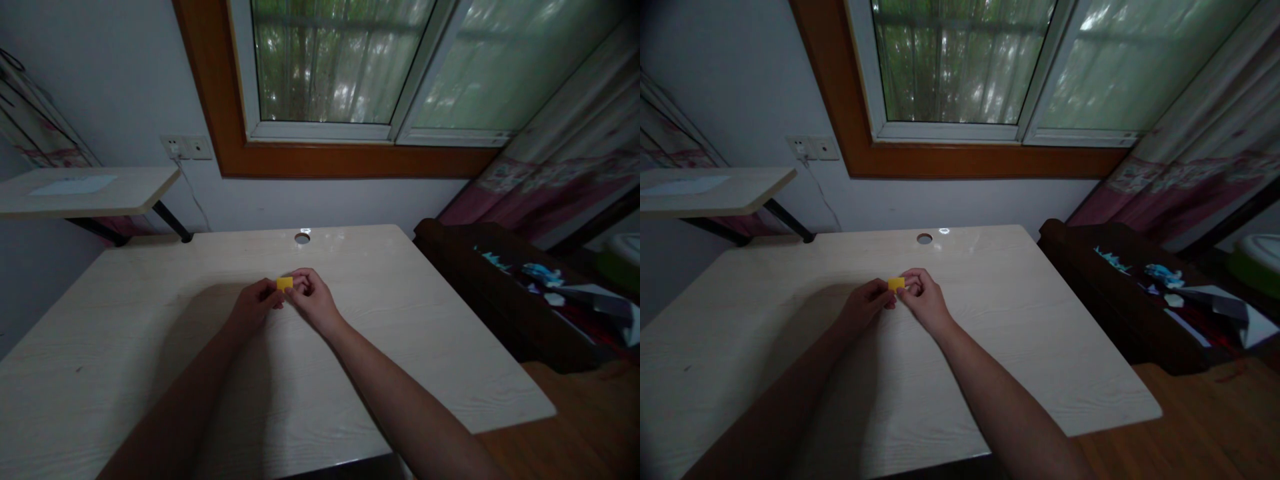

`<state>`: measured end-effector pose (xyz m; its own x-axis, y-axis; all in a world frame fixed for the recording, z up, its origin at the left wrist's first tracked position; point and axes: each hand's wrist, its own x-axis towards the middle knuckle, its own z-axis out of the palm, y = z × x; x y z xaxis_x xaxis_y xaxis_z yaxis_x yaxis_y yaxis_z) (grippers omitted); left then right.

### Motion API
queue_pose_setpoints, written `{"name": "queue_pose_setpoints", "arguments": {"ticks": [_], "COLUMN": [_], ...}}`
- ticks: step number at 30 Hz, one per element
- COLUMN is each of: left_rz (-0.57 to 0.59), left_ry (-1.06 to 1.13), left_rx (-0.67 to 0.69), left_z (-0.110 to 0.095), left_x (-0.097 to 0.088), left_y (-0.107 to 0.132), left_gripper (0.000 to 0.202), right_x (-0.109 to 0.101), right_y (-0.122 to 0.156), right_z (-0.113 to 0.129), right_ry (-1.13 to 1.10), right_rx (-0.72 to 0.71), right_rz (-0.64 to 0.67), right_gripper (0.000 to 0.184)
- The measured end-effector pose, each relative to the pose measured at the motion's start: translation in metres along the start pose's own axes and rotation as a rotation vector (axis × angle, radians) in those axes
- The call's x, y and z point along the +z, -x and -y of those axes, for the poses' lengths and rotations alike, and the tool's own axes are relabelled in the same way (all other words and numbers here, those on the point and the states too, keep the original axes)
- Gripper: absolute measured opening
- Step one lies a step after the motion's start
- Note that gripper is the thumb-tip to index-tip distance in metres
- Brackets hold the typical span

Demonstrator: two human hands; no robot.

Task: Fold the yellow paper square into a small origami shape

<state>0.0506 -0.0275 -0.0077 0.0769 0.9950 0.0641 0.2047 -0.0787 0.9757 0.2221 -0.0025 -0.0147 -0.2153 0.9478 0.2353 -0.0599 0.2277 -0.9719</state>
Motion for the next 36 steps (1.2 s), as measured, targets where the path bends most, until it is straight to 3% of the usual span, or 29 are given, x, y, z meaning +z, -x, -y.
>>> {"name": "queue_pose_setpoints", "arguments": {"ticks": [4,12,18,26,36], "left_rz": [0.009,0.010,0.008,0.036,0.024], "left_ry": [-0.088,-0.036,0.027,0.126,0.109], "left_rx": [0.010,-0.025,-0.053,-0.039,-0.036], "left_z": [0.0016,-0.0017,-0.0066,-0.0031,0.0010], "left_x": [-0.0002,0.0003,-0.0002,-0.0008,-0.0015], "left_y": [0.0003,0.0021,0.0024,0.0006,-0.0009], "left_gripper": [0.023,0.022,0.018,0.018,0.017], "right_x": [-0.0002,-0.0008,-0.0015,-0.0039,-0.0031], "right_y": [0.0012,0.0014,-0.0015,-0.0055,-0.0036], "right_z": [0.0024,-0.0008,-0.0030,0.0016,0.0019], "right_ry": [0.121,0.191,0.049,-0.247,-0.253], "right_rx": [-0.021,-0.052,-0.020,0.129,0.074], "right_rz": [0.026,0.023,-0.018,0.020,0.036], "right_gripper": [0.034,0.033,0.036,0.045,0.032]}}
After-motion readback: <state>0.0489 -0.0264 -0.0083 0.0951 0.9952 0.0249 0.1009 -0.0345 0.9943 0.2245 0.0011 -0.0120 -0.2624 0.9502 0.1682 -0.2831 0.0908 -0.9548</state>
